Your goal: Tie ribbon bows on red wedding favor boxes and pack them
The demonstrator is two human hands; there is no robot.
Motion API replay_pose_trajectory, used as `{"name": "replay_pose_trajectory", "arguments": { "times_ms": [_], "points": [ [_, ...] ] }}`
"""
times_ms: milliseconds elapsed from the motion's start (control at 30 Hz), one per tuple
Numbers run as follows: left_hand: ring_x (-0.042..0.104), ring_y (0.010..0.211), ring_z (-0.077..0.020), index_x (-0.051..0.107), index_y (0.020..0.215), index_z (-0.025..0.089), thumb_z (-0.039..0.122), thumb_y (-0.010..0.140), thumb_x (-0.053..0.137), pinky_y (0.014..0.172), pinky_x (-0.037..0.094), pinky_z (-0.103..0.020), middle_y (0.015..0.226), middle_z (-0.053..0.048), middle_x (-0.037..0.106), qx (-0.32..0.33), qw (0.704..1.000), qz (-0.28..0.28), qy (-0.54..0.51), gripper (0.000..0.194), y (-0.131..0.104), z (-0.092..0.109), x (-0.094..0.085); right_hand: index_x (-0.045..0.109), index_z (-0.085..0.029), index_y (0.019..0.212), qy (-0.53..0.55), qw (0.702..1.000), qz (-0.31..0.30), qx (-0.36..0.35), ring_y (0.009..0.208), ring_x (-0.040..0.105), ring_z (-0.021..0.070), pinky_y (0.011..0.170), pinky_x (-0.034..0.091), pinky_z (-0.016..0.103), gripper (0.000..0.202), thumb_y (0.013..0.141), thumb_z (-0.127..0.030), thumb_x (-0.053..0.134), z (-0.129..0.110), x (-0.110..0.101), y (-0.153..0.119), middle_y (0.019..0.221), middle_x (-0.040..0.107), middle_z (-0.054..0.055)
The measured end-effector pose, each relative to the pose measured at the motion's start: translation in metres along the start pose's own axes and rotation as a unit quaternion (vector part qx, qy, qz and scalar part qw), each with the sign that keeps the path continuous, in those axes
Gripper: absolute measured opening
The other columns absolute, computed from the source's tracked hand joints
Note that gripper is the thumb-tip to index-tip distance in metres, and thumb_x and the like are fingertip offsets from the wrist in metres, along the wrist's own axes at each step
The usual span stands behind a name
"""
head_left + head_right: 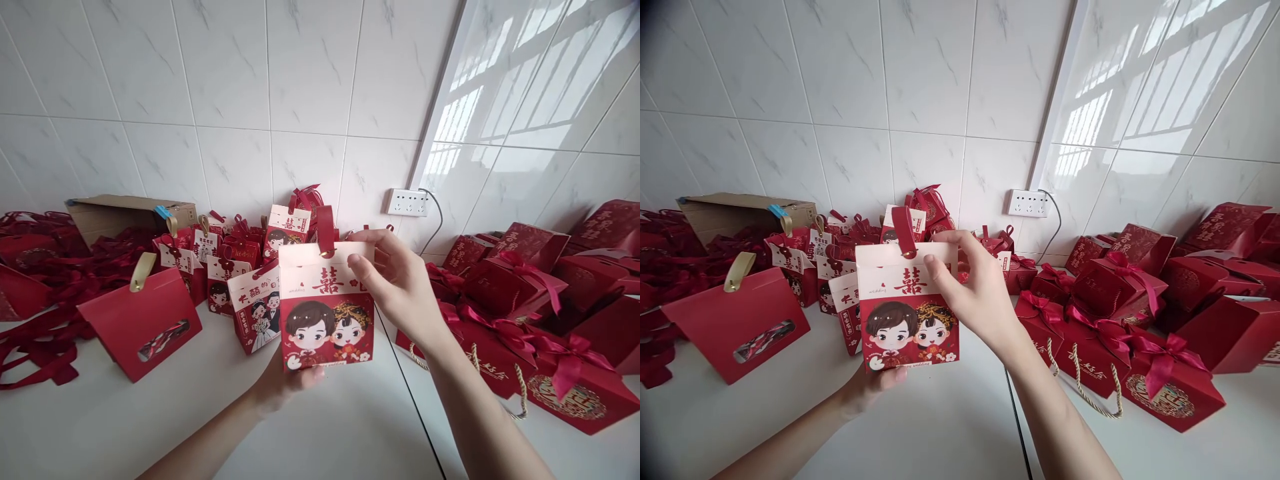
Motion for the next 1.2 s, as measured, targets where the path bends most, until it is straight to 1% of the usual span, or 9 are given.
{"name": "replay_pose_trajectory", "arguments": {
  "times_ms": [100,200,267,433,600,833,967,1100,1200],
  "points": [
    [0.051,0.118,-0.035,0.056,0.122,0.02,0.037,0.071,0.065,0.095,0.046,-0.046,0.127,-0.011,0.058,-0.015,1.0,-0.015,-0.008,0.054,-0.001,-0.004,0.004,0.057,-0.02,0.09,-0.019,1.0,-0.002,0.011,0.067,0.056,0.0119,0.056,0.043,0.022,0.016,0.084,-0.035,0.057,0.002,0.002,0.0,0.081,0.064,0.001],
    [0.052,0.116,-0.034,0.054,0.124,0.02,0.037,0.071,0.066,0.097,0.044,-0.046,0.126,-0.012,0.059,-0.005,1.0,-0.026,-0.012,0.056,-0.002,-0.003,0.008,0.055,-0.019,0.08,-0.014,0.999,-0.013,0.028,0.055,0.049,0.0092,0.047,0.037,0.02,0.019,0.086,-0.037,0.054,0.004,0.006,-0.001,0.064,0.057,-0.002],
    [0.053,0.115,-0.0334,0.055,0.122,0.019,0.038,0.072,0.066,0.099,0.043,-0.046,0.125,-0.012,0.06,-0.001,0.999,-0.029,-0.012,0.055,-0.002,-0.001,0.009,0.054,-0.019,0.078,-0.007,0.999,-0.018,0.034,0.052,0.045,0.0079,0.045,0.034,0.019,0.019,0.087,-0.035,0.053,0.005,0.009,-0.002,0.06,0.054,-0.004],
    [0.049,0.121,-0.0325,0.056,0.124,0.021,0.037,0.073,0.066,0.103,0.04,-0.044,0.128,-0.01,0.058,0.016,0.999,-0.036,-0.013,0.054,-0.001,0.004,0.011,0.054,-0.018,0.08,0.006,0.999,-0.025,0.029,0.052,0.046,0.0074,0.046,0.034,0.018,0.015,0.087,-0.032,0.053,0.004,0.009,-0.001,0.061,0.056,-0.004],
    [0.048,0.123,-0.0323,0.053,0.127,0.021,0.038,0.074,0.066,0.105,0.039,-0.044,0.131,-0.01,0.056,0.004,0.999,-0.045,-0.022,0.057,-0.002,0.002,0.012,0.053,-0.019,0.079,0.012,0.999,-0.033,0.035,0.05,0.044,0.0071,0.045,0.032,0.018,0.016,0.087,-0.033,0.052,0.006,0.01,-0.001,0.058,0.053,-0.005],
    [0.047,0.124,-0.0351,0.054,0.127,0.02,0.041,0.072,0.068,0.105,0.038,-0.047,0.132,-0.011,0.055,0.001,0.999,-0.036,-0.018,0.061,-0.002,0.001,0.012,0.053,-0.019,0.081,0.0,0.999,-0.031,0.022,0.052,0.045,0.0077,0.049,0.034,0.019,0.013,0.088,-0.028,0.048,0.004,0.009,-0.002,0.06,0.054,-0.004],
    [0.047,0.124,-0.0364,0.053,0.128,0.02,0.043,0.069,0.069,0.104,0.039,-0.048,0.132,-0.012,0.056,0.011,0.999,-0.014,-0.034,0.066,-0.002,0.002,0.011,0.053,-0.019,0.08,-0.014,0.999,-0.023,0.019,0.053,0.046,0.0074,0.048,0.034,0.018,0.01,0.086,-0.027,0.05,0.004,0.007,-0.001,0.069,0.06,-0.002],
    [0.048,0.122,-0.0364,0.053,0.128,0.022,0.041,0.071,0.068,0.104,0.038,-0.049,0.129,-0.01,0.058,0.009,0.999,-0.021,-0.026,0.062,-0.003,0.001,0.012,0.053,-0.019,0.081,-0.011,0.999,-0.027,0.023,0.057,0.047,0.008,0.05,0.036,0.019,0.012,0.087,-0.029,0.05,0.004,0.007,0.0,0.077,0.062,0.0],
    [0.049,0.122,-0.0358,0.054,0.127,0.022,0.04,0.072,0.066,0.103,0.039,-0.048,0.127,-0.008,0.059,0.008,0.999,-0.034,-0.02,0.059,-0.003,0.002,0.013,0.053,-0.019,0.082,-0.006,0.999,-0.033,0.032,0.054,0.046,0.0083,0.05,0.036,0.02,0.012,0.087,-0.03,0.05,0.006,0.009,-0.001,0.072,0.059,-0.001]
  ]
}}
Point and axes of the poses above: each hand's wrist, its own y-axis towards the middle knuckle, its own x-axis out of the palm, z = x × y, the point moved 10 cm from there along y, towards the middle knuckle
